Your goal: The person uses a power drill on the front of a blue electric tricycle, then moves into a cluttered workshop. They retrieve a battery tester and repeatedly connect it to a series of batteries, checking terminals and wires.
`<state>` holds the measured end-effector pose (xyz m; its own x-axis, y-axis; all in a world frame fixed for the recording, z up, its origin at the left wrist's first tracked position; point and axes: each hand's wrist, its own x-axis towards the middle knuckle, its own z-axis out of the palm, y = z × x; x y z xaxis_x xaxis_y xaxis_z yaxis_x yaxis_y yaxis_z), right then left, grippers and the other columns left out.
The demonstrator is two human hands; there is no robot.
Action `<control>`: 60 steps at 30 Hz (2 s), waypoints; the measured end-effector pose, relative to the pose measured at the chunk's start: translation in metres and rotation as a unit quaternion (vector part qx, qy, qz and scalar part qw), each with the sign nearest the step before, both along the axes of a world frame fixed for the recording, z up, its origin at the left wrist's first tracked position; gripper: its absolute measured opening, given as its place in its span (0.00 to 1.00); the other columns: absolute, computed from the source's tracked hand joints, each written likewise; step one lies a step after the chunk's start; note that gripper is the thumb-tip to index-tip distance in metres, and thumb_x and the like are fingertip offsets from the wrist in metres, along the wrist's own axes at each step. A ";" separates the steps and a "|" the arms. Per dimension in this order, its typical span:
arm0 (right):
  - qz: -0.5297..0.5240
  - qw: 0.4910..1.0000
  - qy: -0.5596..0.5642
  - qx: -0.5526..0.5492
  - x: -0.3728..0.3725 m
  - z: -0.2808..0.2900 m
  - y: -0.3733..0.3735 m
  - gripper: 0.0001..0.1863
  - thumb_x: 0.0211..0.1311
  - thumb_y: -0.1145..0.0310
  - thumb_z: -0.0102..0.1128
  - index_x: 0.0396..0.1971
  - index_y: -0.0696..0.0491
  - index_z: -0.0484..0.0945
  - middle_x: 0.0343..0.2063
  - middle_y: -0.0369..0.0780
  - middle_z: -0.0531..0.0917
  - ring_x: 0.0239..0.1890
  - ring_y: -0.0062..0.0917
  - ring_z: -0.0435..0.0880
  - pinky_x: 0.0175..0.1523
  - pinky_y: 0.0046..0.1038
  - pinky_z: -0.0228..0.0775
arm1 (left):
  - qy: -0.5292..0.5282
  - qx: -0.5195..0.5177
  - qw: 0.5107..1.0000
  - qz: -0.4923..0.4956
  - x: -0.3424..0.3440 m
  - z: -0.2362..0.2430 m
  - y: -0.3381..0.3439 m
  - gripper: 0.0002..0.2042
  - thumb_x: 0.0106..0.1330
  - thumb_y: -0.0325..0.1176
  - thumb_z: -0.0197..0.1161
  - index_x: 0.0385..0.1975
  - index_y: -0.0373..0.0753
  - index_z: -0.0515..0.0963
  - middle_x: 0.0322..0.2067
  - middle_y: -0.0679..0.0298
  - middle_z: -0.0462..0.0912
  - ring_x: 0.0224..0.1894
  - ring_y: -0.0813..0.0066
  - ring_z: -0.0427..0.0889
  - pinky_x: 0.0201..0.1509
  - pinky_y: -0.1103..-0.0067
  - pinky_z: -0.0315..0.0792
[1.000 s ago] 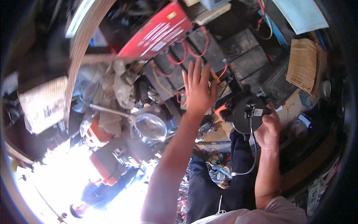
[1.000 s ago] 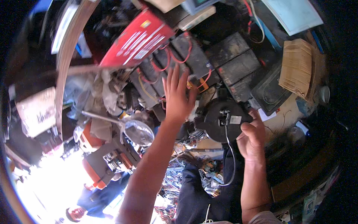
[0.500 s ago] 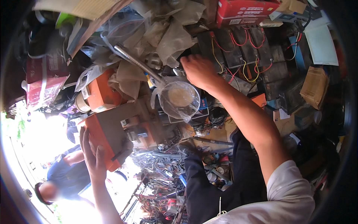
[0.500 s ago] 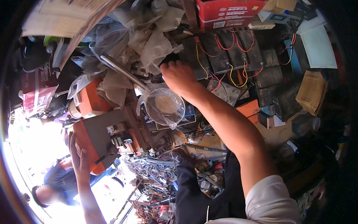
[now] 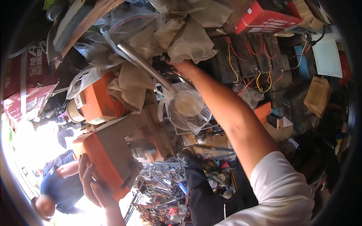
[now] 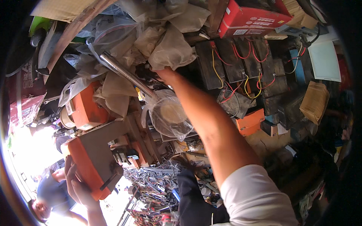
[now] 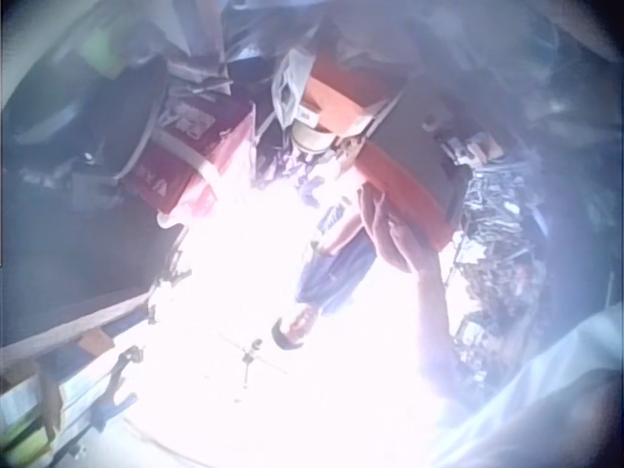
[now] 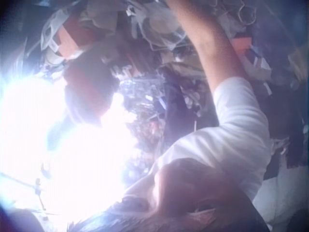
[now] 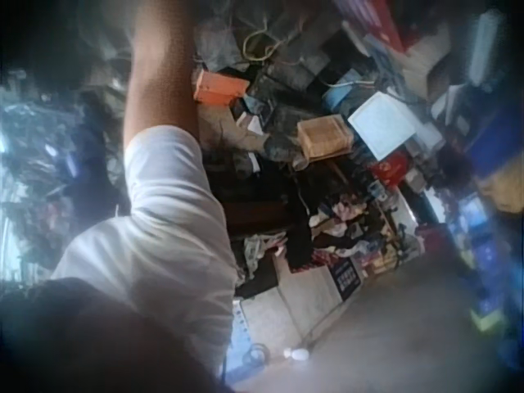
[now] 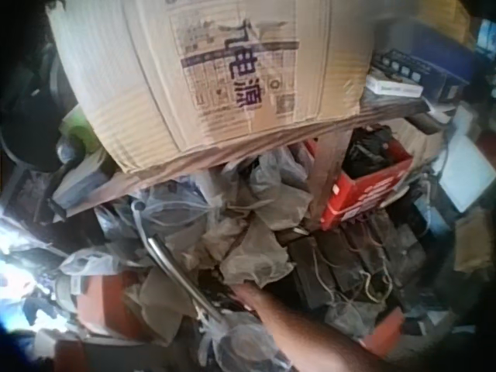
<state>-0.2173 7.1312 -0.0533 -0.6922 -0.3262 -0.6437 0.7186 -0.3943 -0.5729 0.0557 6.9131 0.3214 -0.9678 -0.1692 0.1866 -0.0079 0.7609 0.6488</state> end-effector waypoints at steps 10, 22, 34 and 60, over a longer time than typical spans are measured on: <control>0.097 0.901 0.367 0.210 0.055 0.071 0.078 0.16 0.63 0.69 0.55 0.49 0.57 0.76 0.45 0.43 0.83 0.46 0.26 0.79 0.53 0.29 0.69 | -0.029 -0.025 0.999 0.032 0.011 -0.002 -0.013 0.26 0.72 0.46 0.39 0.47 0.27 0.73 0.60 0.43 0.68 0.63 0.50 0.67 0.66 0.58 0.61; -0.308 0.907 0.074 0.277 0.257 0.119 0.418 0.17 0.67 0.64 0.59 0.49 0.61 0.75 0.45 0.43 0.82 0.46 0.27 0.81 0.51 0.29 0.74 | -0.047 -0.077 0.961 -0.260 -0.106 -0.029 0.268 0.17 0.63 0.35 0.57 0.48 0.31 0.75 0.53 0.50 0.76 0.58 0.52 0.73 0.62 0.63 0.66; -0.259 0.868 0.110 0.410 0.163 0.044 0.518 0.15 0.62 0.65 0.59 0.44 0.59 0.78 0.41 0.50 0.82 0.45 0.37 0.82 0.50 0.35 0.74 | 0.088 -0.329 0.797 -0.498 -0.231 -0.280 0.562 0.25 0.69 0.52 0.46 0.57 0.40 0.69 0.64 0.52 0.65 0.67 0.47 0.60 0.69 0.51 0.51; -0.181 0.824 0.244 0.479 -0.016 -0.039 0.541 0.08 0.58 0.67 0.60 0.34 0.54 0.83 0.34 0.49 0.82 0.38 0.46 0.81 0.42 0.42 0.74 | 0.042 -0.337 0.801 -0.493 -0.231 -0.285 0.560 0.29 0.70 0.59 0.38 0.56 0.41 0.70 0.62 0.51 0.65 0.66 0.44 0.60 0.69 0.48 0.49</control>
